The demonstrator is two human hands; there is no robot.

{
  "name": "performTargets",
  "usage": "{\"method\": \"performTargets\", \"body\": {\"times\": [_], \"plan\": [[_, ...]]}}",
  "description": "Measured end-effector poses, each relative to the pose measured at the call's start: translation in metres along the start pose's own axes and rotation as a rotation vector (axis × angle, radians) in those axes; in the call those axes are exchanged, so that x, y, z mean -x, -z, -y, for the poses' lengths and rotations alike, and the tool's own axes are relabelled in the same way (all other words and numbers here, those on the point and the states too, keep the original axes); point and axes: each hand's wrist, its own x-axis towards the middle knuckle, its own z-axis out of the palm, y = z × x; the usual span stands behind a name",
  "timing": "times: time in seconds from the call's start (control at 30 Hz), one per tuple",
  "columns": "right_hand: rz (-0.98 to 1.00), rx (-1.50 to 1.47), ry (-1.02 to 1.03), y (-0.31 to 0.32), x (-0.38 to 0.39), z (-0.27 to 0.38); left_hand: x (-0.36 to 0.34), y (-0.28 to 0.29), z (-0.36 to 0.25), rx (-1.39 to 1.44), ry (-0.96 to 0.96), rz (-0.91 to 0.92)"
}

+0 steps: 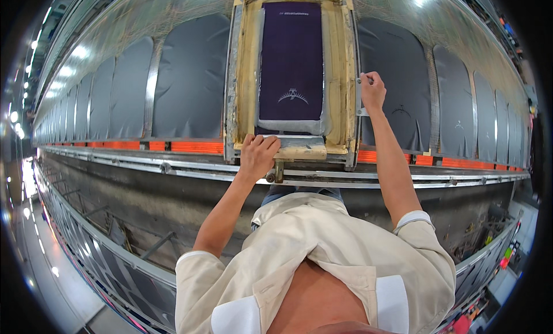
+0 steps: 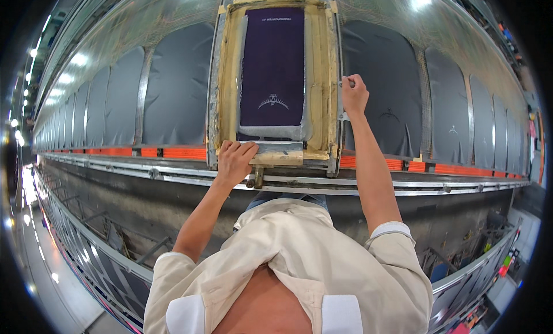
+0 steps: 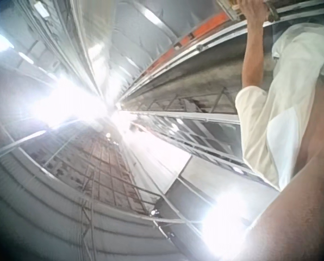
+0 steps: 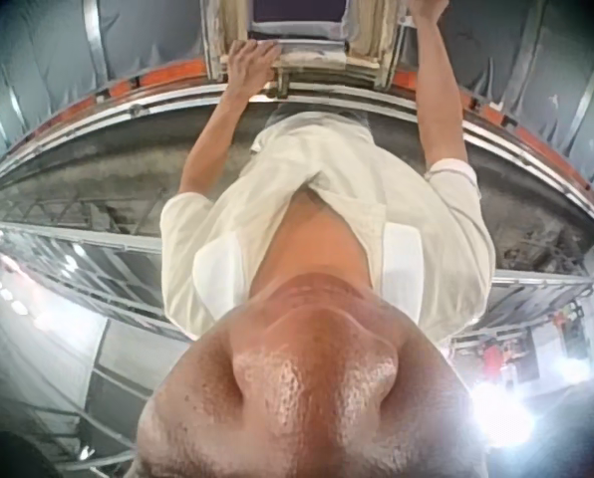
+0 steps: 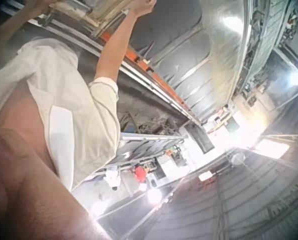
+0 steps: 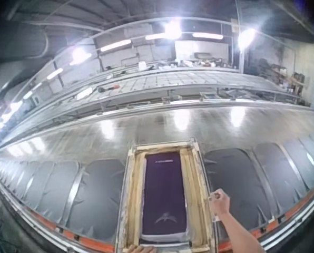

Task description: The person repeatedly uses a squeegee to pull purple ink across a screen-printing frame mounted on a conveyor, then lifts the frame to reveal the printed fabric and lowers it for the next pass. The task continues in a repetitive cycle throughout the clip.

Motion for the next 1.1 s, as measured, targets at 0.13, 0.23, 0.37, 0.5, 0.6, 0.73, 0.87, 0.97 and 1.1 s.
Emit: {"method": "performTargets", "body": {"times": [0.13,0.23,0.37,0.5,0.6,0.73,0.87,0.97,1.1], "plan": [[0.051,0.092,-0.028,-0.006,-0.005,-0.005,-0.049,-0.012,0.035,-0.002,-0.031,-0.052],[0.172,0.204,-0.049,0.0,-0.01,0.001,-0.117,-0.032,0.081,-0.003,-0.05,-0.147],[0.259,0.207,0.17,-0.013,-0.075,0.037,-0.236,-0.044,0.158,-0.05,-0.028,-0.056],[0.285,0.076,0.602,-0.069,-0.156,0.114,-0.34,-0.049,0.222,-0.13,-0.034,-0.019],[0.468,0.219,0.779,-0.096,-0.207,0.147,-0.399,-0.037,0.238,-0.015,-0.019,0.105],[0.646,0.637,0.696,-0.136,-0.262,0.17,-0.445,-0.045,0.259,0.056,0.027,0.14],[0.721,0.686,0.599,-0.151,-0.275,0.185,-0.453,-0.046,0.267,0.075,0.148,0.243],[0.701,0.758,0.642,-0.149,-0.261,0.187,-0.444,-0.045,0.262,0.035,0.136,0.255],[0.638,0.827,0.764,-0.142,-0.231,0.164,-0.403,-0.045,0.236,0.019,0.061,0.174]]}}
